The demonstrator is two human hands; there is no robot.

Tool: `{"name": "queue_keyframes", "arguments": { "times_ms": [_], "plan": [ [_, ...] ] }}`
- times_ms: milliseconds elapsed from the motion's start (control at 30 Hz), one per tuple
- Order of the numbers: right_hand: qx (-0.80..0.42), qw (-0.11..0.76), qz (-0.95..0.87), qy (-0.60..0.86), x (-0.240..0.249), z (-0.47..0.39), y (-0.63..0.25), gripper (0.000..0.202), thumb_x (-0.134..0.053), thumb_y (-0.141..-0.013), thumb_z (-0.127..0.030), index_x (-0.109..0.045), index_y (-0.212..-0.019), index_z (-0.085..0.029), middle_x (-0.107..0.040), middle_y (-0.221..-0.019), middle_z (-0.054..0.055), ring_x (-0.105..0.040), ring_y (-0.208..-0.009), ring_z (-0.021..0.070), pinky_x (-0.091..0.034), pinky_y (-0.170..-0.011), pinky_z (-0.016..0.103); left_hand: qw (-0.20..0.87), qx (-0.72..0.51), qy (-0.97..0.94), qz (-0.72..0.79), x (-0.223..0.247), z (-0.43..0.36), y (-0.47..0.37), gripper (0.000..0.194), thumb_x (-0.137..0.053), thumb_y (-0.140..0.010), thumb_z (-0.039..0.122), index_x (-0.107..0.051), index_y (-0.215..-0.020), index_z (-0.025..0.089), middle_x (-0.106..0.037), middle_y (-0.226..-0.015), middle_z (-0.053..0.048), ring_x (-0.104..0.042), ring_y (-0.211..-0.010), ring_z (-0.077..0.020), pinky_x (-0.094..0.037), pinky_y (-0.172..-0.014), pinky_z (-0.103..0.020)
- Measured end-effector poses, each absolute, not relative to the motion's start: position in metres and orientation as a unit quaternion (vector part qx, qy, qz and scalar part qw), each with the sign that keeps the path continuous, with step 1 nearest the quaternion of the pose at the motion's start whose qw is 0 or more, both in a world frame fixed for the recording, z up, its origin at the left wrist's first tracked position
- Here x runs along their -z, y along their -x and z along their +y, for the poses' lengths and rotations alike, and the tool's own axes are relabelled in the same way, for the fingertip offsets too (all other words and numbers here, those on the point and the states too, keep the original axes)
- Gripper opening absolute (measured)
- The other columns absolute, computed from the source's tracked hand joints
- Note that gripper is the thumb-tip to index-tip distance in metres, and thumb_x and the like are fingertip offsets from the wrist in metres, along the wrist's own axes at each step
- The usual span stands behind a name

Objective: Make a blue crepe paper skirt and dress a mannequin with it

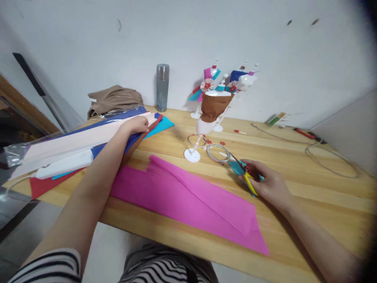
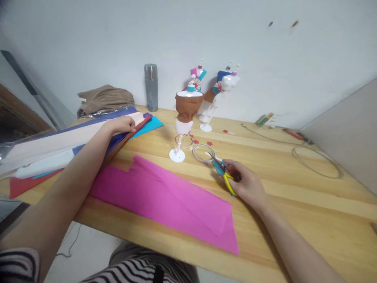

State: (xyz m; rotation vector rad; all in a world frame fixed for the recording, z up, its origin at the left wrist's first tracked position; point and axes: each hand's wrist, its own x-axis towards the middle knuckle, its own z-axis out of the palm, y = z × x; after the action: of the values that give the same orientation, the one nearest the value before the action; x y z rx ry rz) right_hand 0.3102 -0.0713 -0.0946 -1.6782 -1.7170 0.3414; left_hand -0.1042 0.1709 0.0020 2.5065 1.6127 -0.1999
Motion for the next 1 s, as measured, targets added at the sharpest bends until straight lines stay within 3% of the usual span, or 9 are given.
{"name": "queue_keyframes", "arguments": {
  "times_ms": [233,567,1000],
  "plan": [
    [-0.078,0.36,-0.692,0.621,0.104,-0.069,-0.318,0.051,-0.07,-0.078,-0.05,-0.071,-0.113,-0.013,-0.069,-0.075,0.006,-0.061,-0.061,0.0168,-0.051,-0.058,0.028,0.111,0.029,-0.828,0.548,-0.01,0.178,0.121,0.021,-0.059,-0.071,0.034,-0.052,-0.058,0.02,-0.051,-0.057,0.0,-0.047,-0.06,-0.0161,-0.032,-0.058,-0.026],
    [-0.061,0.334,-0.714,0.612,0.101,-0.071,-0.318,0.045,-0.07,-0.081,-0.045,-0.07,-0.114,-0.014,-0.068,-0.074,0.005,-0.061,-0.059,0.0168,-0.051,-0.057,0.028,0.16,0.014,-0.816,0.556,-0.009,0.182,0.128,0.022,-0.059,-0.074,0.031,-0.051,-0.057,0.02,-0.055,-0.056,-0.001,-0.052,-0.058,-0.0161,-0.037,-0.058,-0.026],
    [-0.052,0.325,-0.744,0.582,0.104,-0.071,-0.317,0.037,-0.067,-0.086,-0.04,-0.066,-0.117,-0.021,-0.064,-0.075,0.005,-0.058,-0.057,0.0169,-0.049,-0.053,0.03,0.089,0.046,-0.829,0.551,-0.018,0.171,0.113,0.015,-0.055,-0.07,0.027,-0.052,-0.058,0.02,-0.055,-0.06,-0.003,-0.051,-0.062,-0.0179,-0.034,-0.058,-0.027]
  ]
}}
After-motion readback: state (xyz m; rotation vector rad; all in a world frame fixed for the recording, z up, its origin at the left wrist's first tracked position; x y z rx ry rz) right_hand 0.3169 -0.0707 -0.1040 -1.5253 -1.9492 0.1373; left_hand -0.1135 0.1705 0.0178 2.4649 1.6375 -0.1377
